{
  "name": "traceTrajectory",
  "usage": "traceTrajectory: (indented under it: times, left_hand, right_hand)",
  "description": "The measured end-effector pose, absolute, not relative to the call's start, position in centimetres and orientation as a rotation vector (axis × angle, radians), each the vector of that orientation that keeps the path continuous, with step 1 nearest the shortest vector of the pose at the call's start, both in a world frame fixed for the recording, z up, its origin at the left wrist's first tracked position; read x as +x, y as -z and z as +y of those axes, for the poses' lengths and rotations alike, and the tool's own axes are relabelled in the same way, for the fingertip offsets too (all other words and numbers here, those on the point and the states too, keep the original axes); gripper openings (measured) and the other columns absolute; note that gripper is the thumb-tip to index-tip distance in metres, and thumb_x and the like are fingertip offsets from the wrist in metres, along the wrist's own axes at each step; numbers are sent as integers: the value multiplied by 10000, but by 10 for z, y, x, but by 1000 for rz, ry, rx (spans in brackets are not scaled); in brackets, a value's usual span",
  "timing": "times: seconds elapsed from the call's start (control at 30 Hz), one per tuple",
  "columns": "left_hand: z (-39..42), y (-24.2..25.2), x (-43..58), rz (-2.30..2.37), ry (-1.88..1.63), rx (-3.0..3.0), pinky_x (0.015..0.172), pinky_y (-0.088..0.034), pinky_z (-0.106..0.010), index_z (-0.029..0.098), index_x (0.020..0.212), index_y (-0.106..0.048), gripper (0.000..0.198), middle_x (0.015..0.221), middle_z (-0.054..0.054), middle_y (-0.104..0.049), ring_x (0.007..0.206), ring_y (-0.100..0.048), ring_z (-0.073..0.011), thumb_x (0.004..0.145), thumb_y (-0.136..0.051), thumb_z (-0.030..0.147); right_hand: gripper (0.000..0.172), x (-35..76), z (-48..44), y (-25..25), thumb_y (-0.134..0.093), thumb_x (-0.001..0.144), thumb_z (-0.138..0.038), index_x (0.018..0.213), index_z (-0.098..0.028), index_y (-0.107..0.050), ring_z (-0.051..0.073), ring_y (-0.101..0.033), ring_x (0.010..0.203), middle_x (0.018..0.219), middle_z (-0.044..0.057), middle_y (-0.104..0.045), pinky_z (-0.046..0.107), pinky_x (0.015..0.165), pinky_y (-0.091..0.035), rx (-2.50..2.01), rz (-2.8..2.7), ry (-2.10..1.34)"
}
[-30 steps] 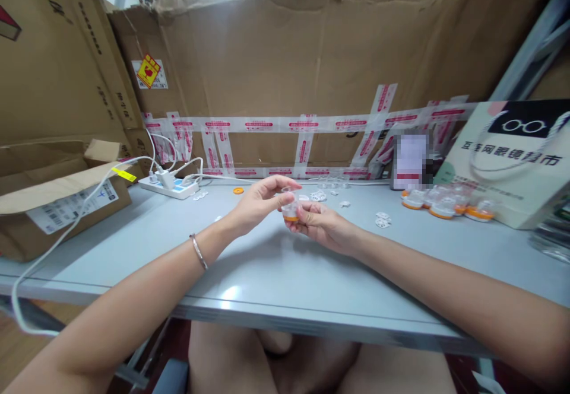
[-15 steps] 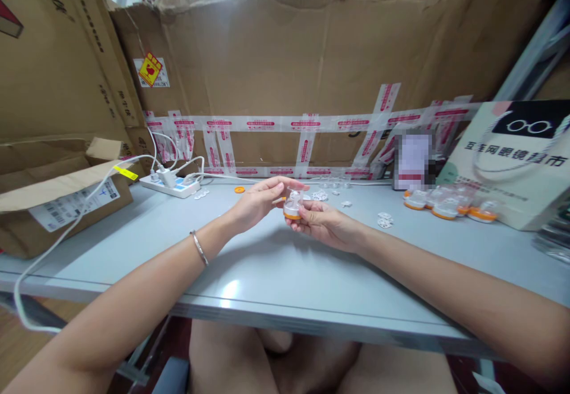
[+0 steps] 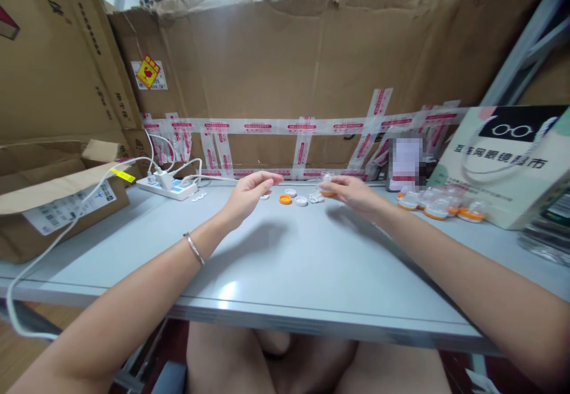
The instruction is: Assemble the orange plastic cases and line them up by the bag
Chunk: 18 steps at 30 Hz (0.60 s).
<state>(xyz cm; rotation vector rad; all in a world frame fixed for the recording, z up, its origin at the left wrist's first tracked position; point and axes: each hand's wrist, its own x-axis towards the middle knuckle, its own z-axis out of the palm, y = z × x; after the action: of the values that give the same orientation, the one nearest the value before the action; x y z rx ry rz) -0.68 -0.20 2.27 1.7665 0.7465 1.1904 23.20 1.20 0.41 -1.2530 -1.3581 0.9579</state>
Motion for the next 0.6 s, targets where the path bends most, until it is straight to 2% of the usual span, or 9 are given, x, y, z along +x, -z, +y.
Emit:
traceTrajectory:
  times: [0.1,0.2,0.3,0.43,0.6]
  left_hand:
    - [-2,-26,-9,800,-1223,1775,819,-409,-291,166,895,-624,227,1023,-68,-619,967,-535,-176,767,-536,332]
    - [-3,-29,-10,827,-1242,1806,811,-406,-280,163,895,-621,222,1012,-66,-621,955,-537,-171,767,-528,320]
    - [-2,-30,-11,853,-1245,1839,795,-404,-274,157,893,-618,223,995,-64,-621,941,-537,-170,766,-519,311]
    - [2,-28,-11,906,-1230,1898,750,-411,-261,150,880,-615,228,944,-58,-625,917,-539,-173,763,-510,315]
    - [12,-26,-19,1034,-1240,2011,758,-423,-255,147,893,-607,244,970,-65,-629,923,-550,-177,772,-478,315]
  right_hand:
    - [228,280,30,-8,-627,628,-285,812,-159,-578,190,-591,804,830,61,-636,301,733,-437,-1665,-1434,-340]
    - [383,315,35,-11,-608,638,-299,988,-164,-532,225,-587,827,912,88,-630,313,696,-427,-2012,-1541,32]
    - [416,331,33,-9,-616,614,-288,996,-143,-534,277,-579,825,899,135,-628,333,655,-404,-2139,-1596,122]
    - [369,338,36,-1,-571,640,-357,925,-123,-582,293,-576,796,860,185,-629,339,622,-370,-2328,-1686,312]
    - [352,351,40,9,-590,604,-347,793,-53,-630,367,-515,917,890,276,-598,395,686,-351,-2290,-1684,412]
